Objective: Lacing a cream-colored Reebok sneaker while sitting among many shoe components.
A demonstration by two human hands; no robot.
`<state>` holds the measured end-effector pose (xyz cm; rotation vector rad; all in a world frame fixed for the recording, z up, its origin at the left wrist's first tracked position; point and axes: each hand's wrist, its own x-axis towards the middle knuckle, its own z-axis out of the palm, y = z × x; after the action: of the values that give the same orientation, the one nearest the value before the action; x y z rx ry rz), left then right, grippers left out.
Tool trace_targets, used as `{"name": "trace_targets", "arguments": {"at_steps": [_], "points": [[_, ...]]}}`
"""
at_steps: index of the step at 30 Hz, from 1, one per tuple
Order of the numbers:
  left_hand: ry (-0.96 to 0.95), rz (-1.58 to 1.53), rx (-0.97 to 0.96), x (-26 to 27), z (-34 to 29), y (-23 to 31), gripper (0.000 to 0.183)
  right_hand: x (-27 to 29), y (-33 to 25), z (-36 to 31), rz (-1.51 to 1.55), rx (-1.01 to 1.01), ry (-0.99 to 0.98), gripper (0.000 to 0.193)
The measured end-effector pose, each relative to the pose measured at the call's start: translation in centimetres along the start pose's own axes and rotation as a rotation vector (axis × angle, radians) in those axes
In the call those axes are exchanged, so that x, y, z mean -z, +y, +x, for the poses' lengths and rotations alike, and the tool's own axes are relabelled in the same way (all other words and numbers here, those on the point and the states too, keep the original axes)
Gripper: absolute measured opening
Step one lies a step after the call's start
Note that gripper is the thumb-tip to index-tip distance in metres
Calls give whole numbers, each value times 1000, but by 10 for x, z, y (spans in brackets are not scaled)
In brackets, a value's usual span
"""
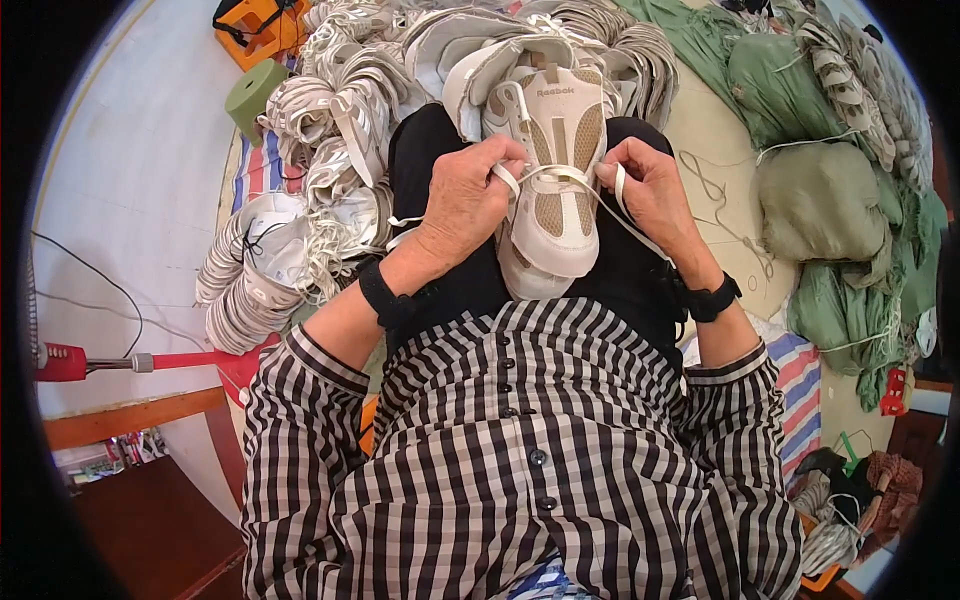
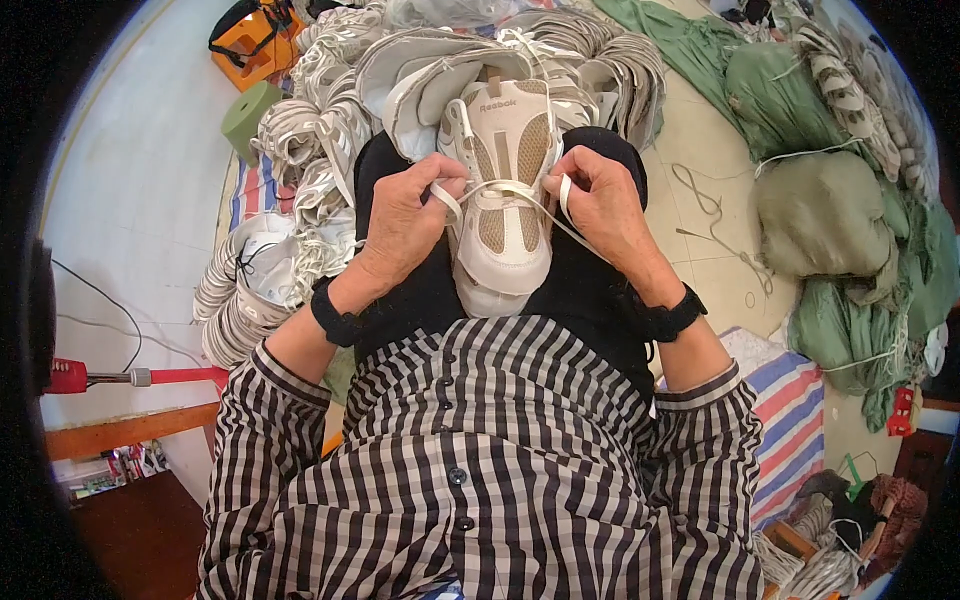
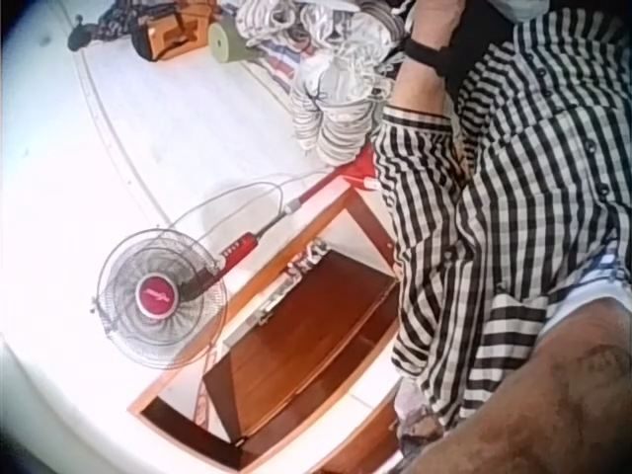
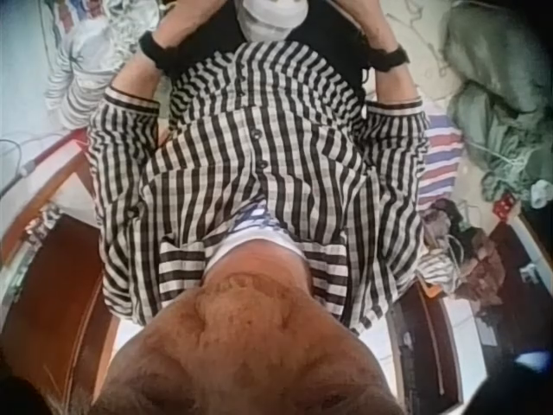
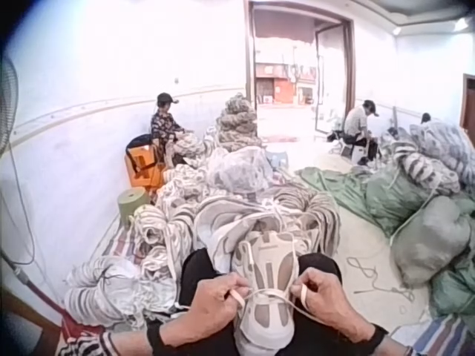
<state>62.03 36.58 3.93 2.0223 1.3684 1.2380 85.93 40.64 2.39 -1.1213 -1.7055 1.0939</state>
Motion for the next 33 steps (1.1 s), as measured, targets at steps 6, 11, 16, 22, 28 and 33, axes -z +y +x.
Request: {"name": "trace_targets", "arguments": {"at_steps": [6,11,16,22,28,33], "points": [[-28,214,-262,-2,8,6,19,-1,2,1,-47,11,11,12],[-216,290,-261,-2,23,3,22,-5,-1,4,-245,80,59,12],[-371,116,-162,16,26,8,29,17,-17,2,-312,161,-177,12],[-238,336,-493,28,33,19,23,40,-34,13,-512,523,-49,14],[-359,601,-602,22,60,17,11,24,-41,27,-944,684,-207,21],[-540,619,-645,27,73,24,10,32,-56,40,-1071,700,-394,10]]}}
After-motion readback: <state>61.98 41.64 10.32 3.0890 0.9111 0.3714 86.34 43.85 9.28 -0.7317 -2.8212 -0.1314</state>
